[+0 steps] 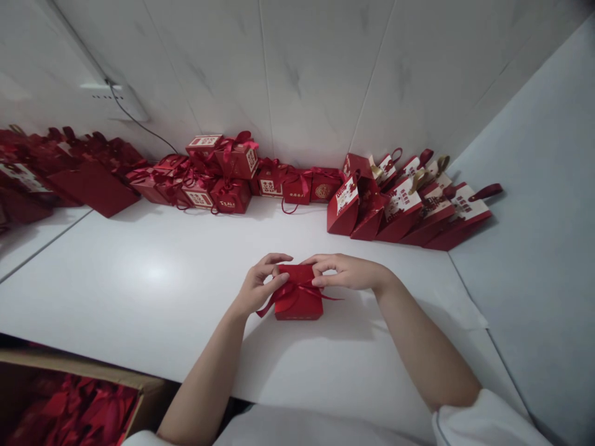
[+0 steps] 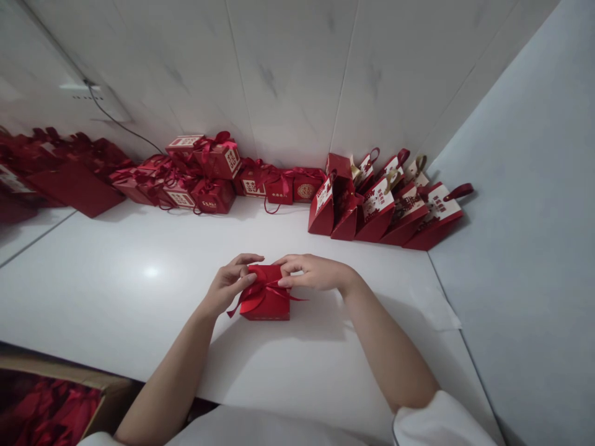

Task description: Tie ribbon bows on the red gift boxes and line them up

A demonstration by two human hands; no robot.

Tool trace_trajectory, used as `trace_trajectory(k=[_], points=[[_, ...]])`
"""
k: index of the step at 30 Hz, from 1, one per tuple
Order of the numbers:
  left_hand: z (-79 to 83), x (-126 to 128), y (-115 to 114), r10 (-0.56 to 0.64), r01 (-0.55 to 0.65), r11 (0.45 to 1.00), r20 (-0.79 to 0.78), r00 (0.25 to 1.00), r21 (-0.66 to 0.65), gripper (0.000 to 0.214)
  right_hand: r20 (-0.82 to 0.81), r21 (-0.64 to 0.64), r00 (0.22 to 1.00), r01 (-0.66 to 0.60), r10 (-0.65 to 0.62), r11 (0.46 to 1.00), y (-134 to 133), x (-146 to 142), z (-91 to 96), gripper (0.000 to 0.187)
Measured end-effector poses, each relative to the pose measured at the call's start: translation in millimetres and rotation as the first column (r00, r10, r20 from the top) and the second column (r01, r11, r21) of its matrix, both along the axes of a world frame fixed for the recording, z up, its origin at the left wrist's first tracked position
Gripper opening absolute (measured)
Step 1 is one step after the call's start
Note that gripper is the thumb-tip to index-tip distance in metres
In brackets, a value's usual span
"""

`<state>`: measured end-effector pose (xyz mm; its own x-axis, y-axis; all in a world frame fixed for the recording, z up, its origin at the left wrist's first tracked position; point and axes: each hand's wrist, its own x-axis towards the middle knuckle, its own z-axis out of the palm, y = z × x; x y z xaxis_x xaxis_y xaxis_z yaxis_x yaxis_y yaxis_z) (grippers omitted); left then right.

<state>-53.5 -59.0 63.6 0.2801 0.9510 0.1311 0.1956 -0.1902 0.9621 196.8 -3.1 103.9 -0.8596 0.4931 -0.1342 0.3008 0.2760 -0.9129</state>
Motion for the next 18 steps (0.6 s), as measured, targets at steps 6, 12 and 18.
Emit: trace_trajectory(k=[6, 12, 18], points=[[-6.1, 3.7, -0.3, 0.039, -0.04, 0.999, 0.04, 0.998, 0.029, 0.04, 0.006, 0.014, 1.0, 0.004, -0.004, 1.0, 1.8, 1.8, -1.9, 0.031], [-7.0, 2.4, 0.9, 0.02, -0.021, 1.0, 0.064, 0.998, 0.001, 0.04, 0.009, 0.035, 1.0, -0.02, 0.02, 0.999, 2.1, 1.8, -1.2, 0.031], [-11.3, 1.9, 2.1, 0.005, 0.012, 0.996, 0.187, 0.982, -0.087, 0.039, 0.009, 0.025, 0.999, -0.039, 0.039, 0.999, 4.2, 2.5, -3.7, 0.029]])
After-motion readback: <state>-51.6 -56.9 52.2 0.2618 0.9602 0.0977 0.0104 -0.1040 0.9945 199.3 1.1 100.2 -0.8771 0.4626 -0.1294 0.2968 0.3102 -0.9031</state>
